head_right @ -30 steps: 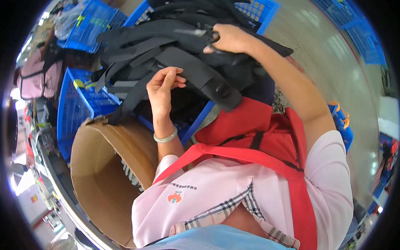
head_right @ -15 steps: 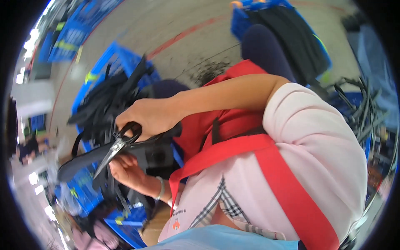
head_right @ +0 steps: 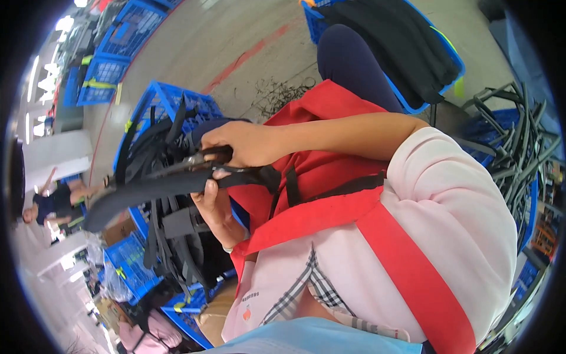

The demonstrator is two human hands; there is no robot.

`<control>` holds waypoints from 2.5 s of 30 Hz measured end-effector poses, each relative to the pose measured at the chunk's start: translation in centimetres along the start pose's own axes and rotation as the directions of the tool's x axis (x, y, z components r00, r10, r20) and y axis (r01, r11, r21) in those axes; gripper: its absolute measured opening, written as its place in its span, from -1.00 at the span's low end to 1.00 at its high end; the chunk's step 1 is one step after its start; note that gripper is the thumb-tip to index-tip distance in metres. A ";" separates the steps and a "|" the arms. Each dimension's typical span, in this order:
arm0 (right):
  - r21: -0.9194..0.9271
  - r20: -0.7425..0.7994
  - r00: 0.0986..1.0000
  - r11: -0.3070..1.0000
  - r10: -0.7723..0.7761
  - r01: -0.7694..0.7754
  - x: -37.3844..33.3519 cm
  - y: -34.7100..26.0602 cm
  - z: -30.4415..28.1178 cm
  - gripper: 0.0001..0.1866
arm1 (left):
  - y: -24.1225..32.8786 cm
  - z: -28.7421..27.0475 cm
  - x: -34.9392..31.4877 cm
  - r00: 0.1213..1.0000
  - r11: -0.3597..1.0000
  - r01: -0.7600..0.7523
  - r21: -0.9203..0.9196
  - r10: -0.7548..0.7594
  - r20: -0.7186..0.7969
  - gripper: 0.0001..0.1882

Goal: Trimming excess material from black foam backpack straps using scissors.

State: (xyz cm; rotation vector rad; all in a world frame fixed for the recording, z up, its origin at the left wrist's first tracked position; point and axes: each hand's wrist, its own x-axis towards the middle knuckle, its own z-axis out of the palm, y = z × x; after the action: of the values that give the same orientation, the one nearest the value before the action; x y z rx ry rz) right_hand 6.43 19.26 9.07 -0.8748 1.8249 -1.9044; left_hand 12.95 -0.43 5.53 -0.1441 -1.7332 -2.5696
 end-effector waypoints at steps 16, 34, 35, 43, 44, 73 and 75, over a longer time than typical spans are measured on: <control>0.297 0.078 0.950 0.903 0.302 -0.311 -0.6 2.9 -4.3 -0.75 | -1.5 2.1 2.9 0.981 0.976 0.127 -0.178 -0.151 -0.126 -0.62; -0.053 0.151 0.926 0.938 0.346 -0.341 -0.2 6.5 -6.5 -0.60 | -4.1 0.3 5.1 0.981 0.992 0.084 -0.098 -0.099 -0.165 -0.71; -0.055 0.152 0.925 0.937 0.349 -0.344 -0.4 6.5 -6.8 -0.60 | -3.4 -0.9 5.9 0.975 0.979 0.044 -0.201 -0.085 -0.204 -0.75; -0.264 0.083 0.975 0.948 0.204 -0.176 -1.2 5.8 -6.5 -0.68 | -1.9 -1.6 7.9 0.983 0.967 0.001 -0.256 -0.047 -0.175 -0.66; -0.262 0.064 0.972 0.944 0.226 -0.202 -0.8 5.9 -6.8 -0.68 | -2.0 -1.8 8.1 0.981 0.953 -0.024 -0.301 -0.035 -0.190 -0.66; -0.358 0.006 0.932 0.871 0.363 -0.337 -3.8 4.2 -7.5 -0.27 | -3.2 0.1 4.9 0.980 0.991 0.096 -0.096 -0.111 -0.163 -0.73; -0.408 0.067 0.899 0.834 0.433 -0.372 -3.9 3.0 -7.8 -0.23 | -3.2 -0.2 5.1 0.985 0.983 0.068 -0.168 -0.093 -0.144 -0.72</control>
State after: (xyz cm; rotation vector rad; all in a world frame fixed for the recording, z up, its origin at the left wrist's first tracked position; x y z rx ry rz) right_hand 3.81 27.41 5.61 -0.6557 2.1191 -1.2033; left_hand 7.58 0.71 2.99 0.1168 -1.5088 -2.6977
